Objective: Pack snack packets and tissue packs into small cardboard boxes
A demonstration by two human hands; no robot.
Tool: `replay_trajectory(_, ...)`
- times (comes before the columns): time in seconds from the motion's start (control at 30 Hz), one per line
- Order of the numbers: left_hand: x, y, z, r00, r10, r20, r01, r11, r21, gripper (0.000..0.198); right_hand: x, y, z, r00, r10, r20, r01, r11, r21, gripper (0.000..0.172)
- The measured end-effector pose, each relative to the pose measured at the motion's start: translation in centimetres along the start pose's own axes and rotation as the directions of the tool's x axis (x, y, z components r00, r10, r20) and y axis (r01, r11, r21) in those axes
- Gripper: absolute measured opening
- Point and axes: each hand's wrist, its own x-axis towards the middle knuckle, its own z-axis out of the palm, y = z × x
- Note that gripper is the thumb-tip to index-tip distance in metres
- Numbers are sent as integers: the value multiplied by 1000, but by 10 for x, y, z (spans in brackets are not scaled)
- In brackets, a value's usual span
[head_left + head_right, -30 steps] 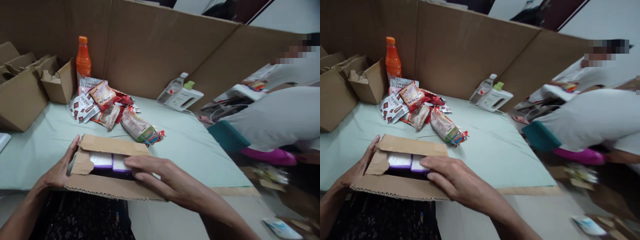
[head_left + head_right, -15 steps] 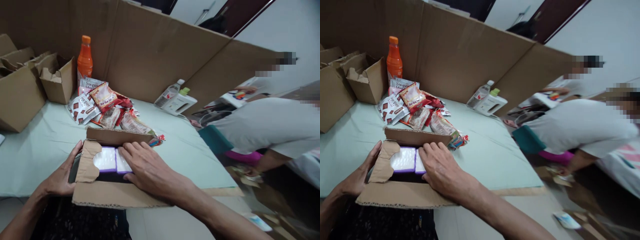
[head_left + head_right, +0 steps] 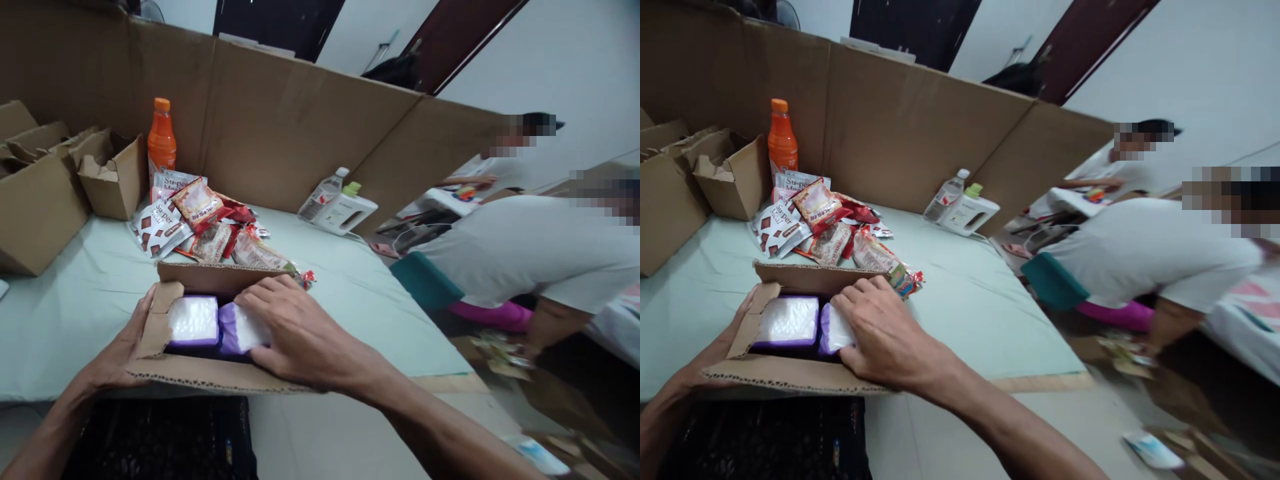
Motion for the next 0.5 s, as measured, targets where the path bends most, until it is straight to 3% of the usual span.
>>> replay_trajectory(0.1, 3, 6, 5, 999, -24, 26, 25, 999, -24, 116, -14, 4, -10, 999, -8, -44, 10, 999, 35, 22)
replay_trajectory(0.23, 16, 24, 14, 998, 28, 47, -29, 999, 27, 113, -12, 6, -8, 990, 27, 142, -20, 998, -52, 18)
replay_trajectory(0.3, 23, 31, 16, 997, 55, 54, -60, 995, 76, 113, -12, 6, -8, 988, 19, 152, -11, 998, -56, 17)
replay_trajectory(0.4, 28, 33, 16, 996, 57, 75, -67, 989, 131, 115, -28, 13, -18, 997, -20, -78, 23, 999, 42, 23)
replay_trajectory(0.5, 28, 25, 11, 997, 48, 57, -57, 983, 174, 116, -67, 37, -34, 907, 26, -421, 40, 988, 149, 27)
